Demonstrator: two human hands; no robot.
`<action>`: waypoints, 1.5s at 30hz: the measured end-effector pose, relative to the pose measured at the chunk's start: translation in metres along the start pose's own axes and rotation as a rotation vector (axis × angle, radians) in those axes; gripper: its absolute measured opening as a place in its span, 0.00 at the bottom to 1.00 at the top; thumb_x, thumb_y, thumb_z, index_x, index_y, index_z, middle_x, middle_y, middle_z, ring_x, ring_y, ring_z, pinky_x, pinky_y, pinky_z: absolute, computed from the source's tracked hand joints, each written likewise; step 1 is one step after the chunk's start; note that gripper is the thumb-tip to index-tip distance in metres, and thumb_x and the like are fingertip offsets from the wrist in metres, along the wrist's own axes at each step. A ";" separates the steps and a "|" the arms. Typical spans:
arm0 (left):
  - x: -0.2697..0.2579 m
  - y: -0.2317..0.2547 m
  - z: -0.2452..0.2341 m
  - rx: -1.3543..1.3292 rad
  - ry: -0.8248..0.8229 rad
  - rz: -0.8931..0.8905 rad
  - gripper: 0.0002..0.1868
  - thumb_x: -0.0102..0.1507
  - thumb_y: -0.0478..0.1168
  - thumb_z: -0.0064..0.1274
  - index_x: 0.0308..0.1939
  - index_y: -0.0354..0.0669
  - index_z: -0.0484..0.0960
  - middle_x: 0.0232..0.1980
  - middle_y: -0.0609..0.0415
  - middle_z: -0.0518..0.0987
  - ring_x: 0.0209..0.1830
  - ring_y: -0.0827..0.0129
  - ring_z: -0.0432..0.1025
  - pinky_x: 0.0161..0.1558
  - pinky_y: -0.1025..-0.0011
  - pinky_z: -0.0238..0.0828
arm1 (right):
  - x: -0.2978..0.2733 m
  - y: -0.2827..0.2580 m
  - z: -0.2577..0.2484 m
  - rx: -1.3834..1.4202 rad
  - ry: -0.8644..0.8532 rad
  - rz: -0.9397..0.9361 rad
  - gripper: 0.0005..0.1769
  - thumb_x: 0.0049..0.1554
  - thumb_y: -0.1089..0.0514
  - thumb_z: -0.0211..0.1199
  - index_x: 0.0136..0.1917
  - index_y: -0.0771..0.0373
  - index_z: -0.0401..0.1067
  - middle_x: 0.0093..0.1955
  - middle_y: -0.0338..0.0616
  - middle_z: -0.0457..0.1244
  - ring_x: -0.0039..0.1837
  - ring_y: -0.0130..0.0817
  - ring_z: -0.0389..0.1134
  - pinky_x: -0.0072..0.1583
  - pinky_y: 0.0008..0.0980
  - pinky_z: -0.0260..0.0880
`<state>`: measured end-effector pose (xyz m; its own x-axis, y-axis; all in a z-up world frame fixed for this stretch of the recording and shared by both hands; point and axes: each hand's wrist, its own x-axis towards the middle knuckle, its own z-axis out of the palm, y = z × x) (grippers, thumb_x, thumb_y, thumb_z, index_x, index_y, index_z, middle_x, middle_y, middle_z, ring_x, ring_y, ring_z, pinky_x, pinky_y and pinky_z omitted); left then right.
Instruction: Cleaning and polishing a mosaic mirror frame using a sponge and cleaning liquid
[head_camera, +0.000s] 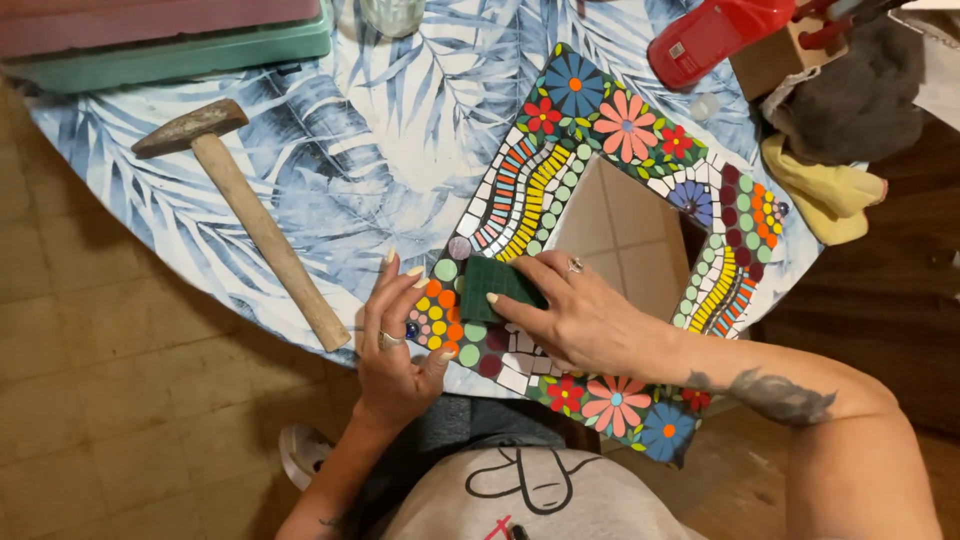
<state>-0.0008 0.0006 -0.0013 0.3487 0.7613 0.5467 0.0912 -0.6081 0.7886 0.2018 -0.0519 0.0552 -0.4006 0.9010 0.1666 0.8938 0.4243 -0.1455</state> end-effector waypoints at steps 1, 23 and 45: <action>0.000 -0.001 0.000 -0.002 0.000 0.002 0.29 0.57 0.57 0.37 0.47 0.33 0.66 0.51 0.45 0.63 0.59 0.40 0.54 0.57 0.50 0.51 | 0.002 0.003 -0.001 0.021 0.020 -0.031 0.20 0.41 0.60 0.53 0.49 0.53 0.69 0.48 0.58 0.59 0.47 0.51 0.60 0.40 0.38 0.66; 0.001 0.001 -0.004 -0.042 0.008 0.009 0.28 0.57 0.54 0.39 0.49 0.32 0.65 0.52 0.45 0.63 0.59 0.38 0.54 0.56 0.50 0.53 | 0.029 0.035 -0.046 -0.312 -0.025 -0.105 0.19 0.46 0.59 0.50 0.52 0.52 0.67 0.48 0.57 0.57 0.49 0.49 0.59 0.44 0.38 0.62; 0.002 0.000 -0.006 -0.083 0.006 0.018 0.28 0.57 0.53 0.40 0.49 0.30 0.65 0.51 0.43 0.62 0.59 0.37 0.53 0.56 0.51 0.53 | 0.031 0.038 -0.021 -0.144 -0.254 -0.040 0.24 0.46 0.57 0.50 0.57 0.45 0.63 0.50 0.54 0.56 0.50 0.47 0.58 0.43 0.40 0.63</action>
<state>-0.0059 0.0036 0.0014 0.3439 0.7518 0.5626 0.0071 -0.6012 0.7991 0.2275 -0.0097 0.0756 -0.4573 0.8854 -0.0829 0.8885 0.4588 -0.0010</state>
